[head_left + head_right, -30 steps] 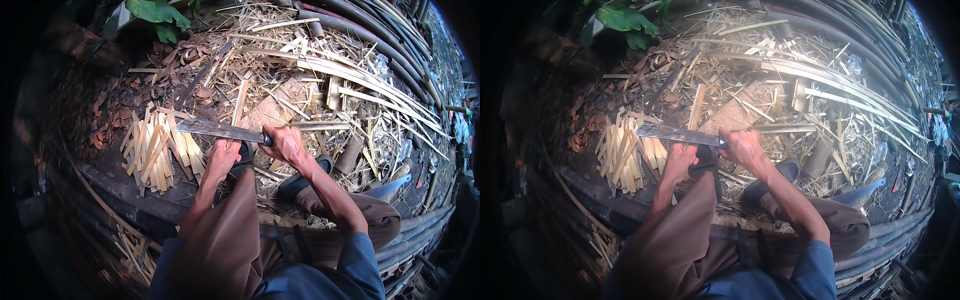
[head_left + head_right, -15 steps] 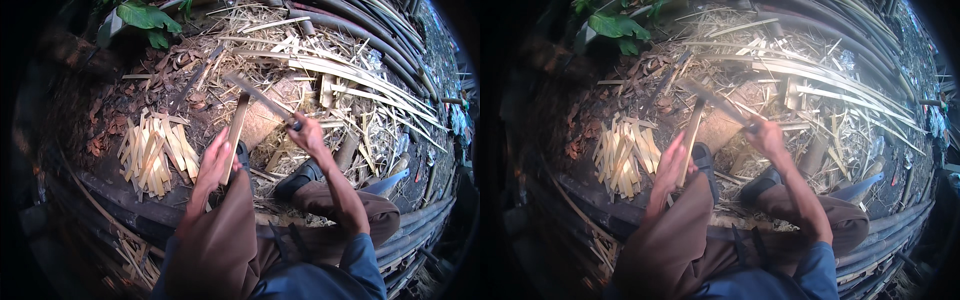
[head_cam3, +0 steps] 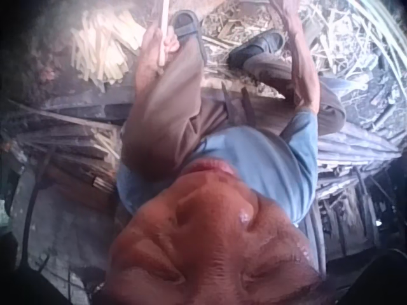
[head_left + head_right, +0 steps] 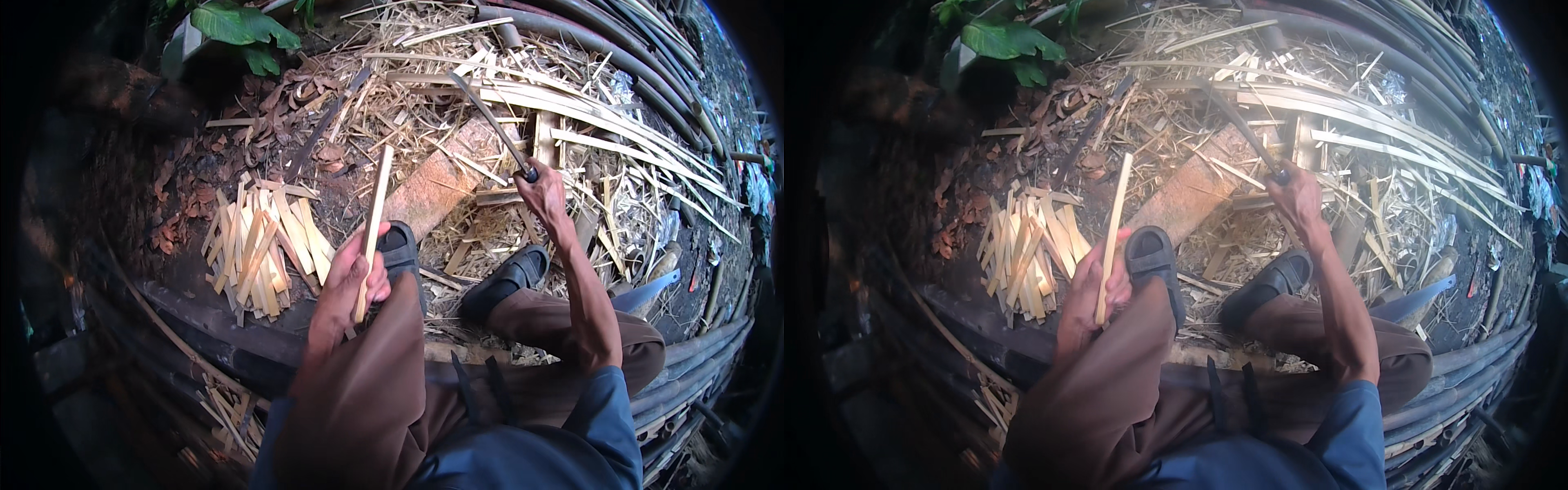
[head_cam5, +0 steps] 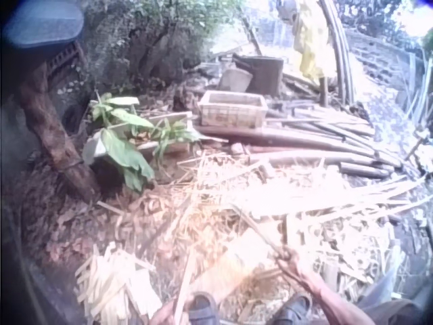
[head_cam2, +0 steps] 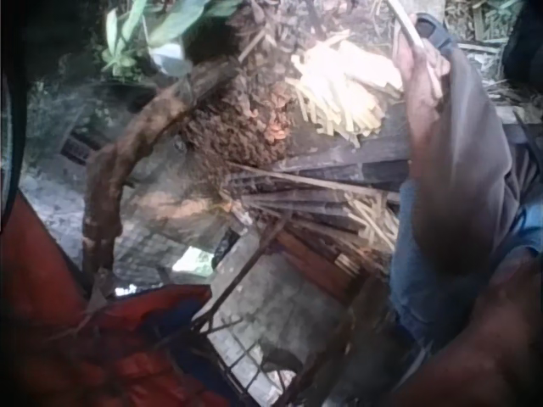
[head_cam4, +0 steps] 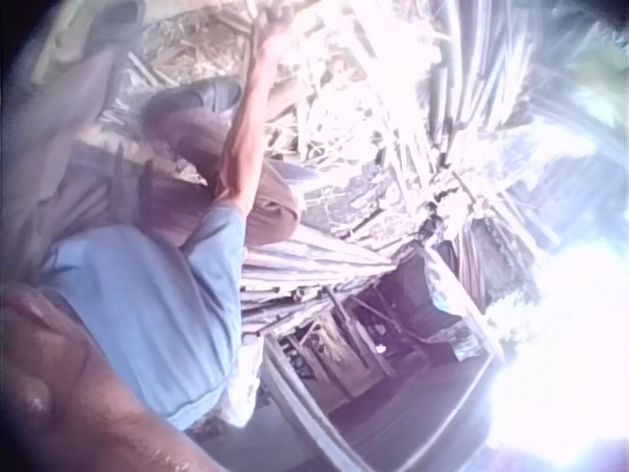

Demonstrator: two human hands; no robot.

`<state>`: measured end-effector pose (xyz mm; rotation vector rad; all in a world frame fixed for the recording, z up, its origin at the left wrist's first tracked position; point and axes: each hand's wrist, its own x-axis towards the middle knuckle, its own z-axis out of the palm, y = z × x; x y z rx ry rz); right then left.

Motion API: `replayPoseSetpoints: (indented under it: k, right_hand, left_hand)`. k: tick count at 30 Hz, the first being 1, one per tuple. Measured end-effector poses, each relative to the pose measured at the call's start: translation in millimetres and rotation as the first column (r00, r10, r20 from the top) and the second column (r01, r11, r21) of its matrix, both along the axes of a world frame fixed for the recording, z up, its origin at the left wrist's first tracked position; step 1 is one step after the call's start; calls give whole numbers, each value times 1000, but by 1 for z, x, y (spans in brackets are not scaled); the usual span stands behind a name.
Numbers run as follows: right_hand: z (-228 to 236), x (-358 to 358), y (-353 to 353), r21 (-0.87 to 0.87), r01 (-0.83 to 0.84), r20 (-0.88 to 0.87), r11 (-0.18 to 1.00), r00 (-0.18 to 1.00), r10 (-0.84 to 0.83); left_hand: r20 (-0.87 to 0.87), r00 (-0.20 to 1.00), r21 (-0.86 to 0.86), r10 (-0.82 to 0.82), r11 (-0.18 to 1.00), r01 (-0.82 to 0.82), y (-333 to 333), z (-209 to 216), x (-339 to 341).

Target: The person sits on the ground and uses a machete to split bamboo strips into thinner pieces. The person repeatedly positions the bamboo, strikes it with the machete, and collects the split pieces.

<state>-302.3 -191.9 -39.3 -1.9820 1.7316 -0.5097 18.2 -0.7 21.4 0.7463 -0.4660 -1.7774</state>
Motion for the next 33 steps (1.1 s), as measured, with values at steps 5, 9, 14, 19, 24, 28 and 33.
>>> replayPoseSetpoints:
  k: [5, 9, 14, 19, 24, 28, 33]
  right_hand:
    - [25, 50, 41, 51, -227, -27, 973, 973, 229]
    - [27, 74, 70, -7, -380, -16, 925, 925, 380]
    - [20, 97, 83, -20, -514, -47, 857, 857, 513]
    - [0, 102, 54, -131, -447, -204, 885, 886, 417]
    - [-14, 36, -7, 37, -110, -140, 993, 984, 114]
    - [31, 84, 52, 85, -369, -62, 926, 925, 374]
    - [22, 96, 65, -237, -547, -161, 803, 837, 523]
  left_hand:
    - [101, 994, 226, 31, 973, -53, -40, -6, -28]
    - [244, 968, 353, -62, 935, -30, -40, -15, -27]
    - [149, 986, 340, -77, 940, 21, -27, -26, -22]
    - [78, 996, 329, -29, 944, 2, -23, 5, -25]
    - [20, 987, 200, -160, 968, 152, -9, 21, -21]
    - [98, 995, 235, 13, 971, -36, -21, -13, -26]
    - [103, 995, 233, 6, 972, -30, -25, -14, -23]
